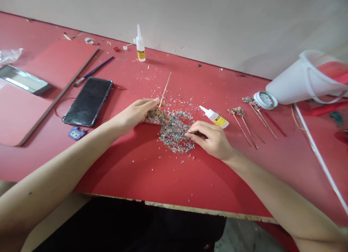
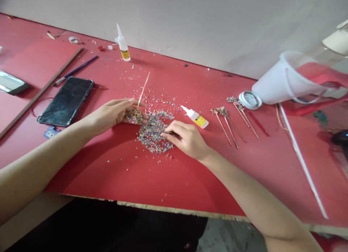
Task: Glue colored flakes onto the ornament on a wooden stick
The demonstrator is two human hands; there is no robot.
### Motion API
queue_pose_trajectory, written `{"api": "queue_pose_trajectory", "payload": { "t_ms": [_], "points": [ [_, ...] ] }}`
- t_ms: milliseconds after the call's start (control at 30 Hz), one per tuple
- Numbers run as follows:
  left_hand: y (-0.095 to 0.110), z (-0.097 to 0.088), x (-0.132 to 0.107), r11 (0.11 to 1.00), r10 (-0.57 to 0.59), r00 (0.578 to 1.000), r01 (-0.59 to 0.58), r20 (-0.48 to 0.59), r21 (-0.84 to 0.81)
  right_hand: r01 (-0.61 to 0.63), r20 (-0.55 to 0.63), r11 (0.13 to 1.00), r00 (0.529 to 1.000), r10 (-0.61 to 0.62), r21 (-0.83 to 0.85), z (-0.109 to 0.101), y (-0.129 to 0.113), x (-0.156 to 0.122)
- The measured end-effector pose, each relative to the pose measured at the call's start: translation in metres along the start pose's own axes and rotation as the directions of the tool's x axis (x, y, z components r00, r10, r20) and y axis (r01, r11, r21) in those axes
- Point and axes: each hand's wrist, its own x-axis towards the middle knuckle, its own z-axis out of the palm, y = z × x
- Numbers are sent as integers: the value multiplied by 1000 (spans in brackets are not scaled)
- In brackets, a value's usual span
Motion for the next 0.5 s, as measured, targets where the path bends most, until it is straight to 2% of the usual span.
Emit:
{"api": "queue_pose_trajectory", "payload": {
  "t_ms": [133, 300, 500],
  "points": [
    [0, -1, 0, 1000, 7, 1000, -7, 14, 18, -58, 19, 998, 998, 58, 39, 3, -1, -2],
    [-1, -2, 1, 1000, 3, 1000, -4, 18, 17, 73, 35, 997, 997, -72, -39, 0, -1, 0],
    [-1, -1, 0, 1000, 9, 1000, -9, 14, 19, 104, 38, 987, 994, -100, -126, -2, -3, 2]
  ]
}}
